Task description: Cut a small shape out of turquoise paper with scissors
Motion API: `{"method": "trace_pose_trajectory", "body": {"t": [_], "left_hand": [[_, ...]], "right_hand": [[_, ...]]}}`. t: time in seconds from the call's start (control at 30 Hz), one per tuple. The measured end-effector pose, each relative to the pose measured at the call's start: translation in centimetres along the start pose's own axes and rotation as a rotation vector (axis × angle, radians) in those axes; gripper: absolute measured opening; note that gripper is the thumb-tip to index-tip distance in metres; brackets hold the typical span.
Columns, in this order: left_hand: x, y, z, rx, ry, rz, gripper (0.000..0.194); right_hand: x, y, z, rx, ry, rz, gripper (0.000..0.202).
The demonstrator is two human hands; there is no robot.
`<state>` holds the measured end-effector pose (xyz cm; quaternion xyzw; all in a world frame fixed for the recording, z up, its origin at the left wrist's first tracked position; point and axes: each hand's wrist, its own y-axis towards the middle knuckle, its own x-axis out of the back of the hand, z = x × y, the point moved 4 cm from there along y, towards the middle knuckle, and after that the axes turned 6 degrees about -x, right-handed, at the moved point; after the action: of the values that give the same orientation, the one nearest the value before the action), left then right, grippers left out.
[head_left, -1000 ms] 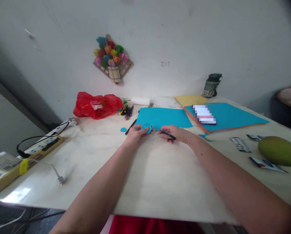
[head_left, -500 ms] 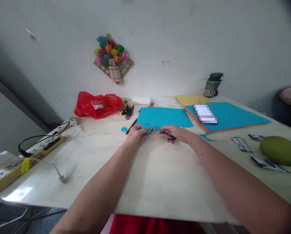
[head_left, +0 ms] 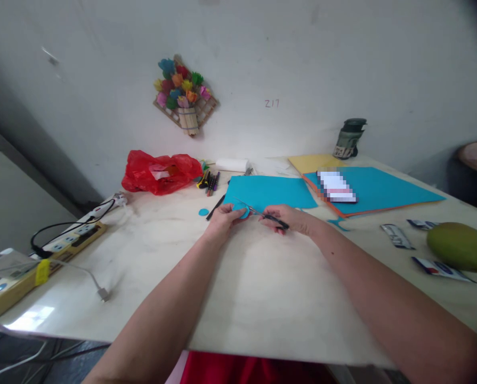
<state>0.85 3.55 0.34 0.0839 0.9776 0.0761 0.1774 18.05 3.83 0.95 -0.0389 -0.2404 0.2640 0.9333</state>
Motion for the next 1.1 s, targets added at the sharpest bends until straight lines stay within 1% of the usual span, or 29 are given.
{"method": "trace_pose_trajectory", "body": {"t": [0.3,0.5,0.67,1.1], "left_hand": [[-0.4,-0.2,-0.4,0.022,-0.005,-0.031,0.02],[-0.3,-0.1,-0.3,0.027,-0.016,-0.02,0.018],[-0.4,-0.2,-0.4,0.031,-0.025,-0.02,0.019],[-0.5,-0.3,-0.5,0.037,-0.054,-0.007,0.022]], "right_hand": [[-0.1,0.1,0.0,-0.011,0.009,0.015,0.024],[-0.1,0.4,-0.4,0.004,0.03,0.013,0.029],[0.0,0.4,-0.5,-0.003,0.067,0.023,0.026],[-0.4,-0.4,0.5,-0.022,0.025,0.007,0.028]]}}
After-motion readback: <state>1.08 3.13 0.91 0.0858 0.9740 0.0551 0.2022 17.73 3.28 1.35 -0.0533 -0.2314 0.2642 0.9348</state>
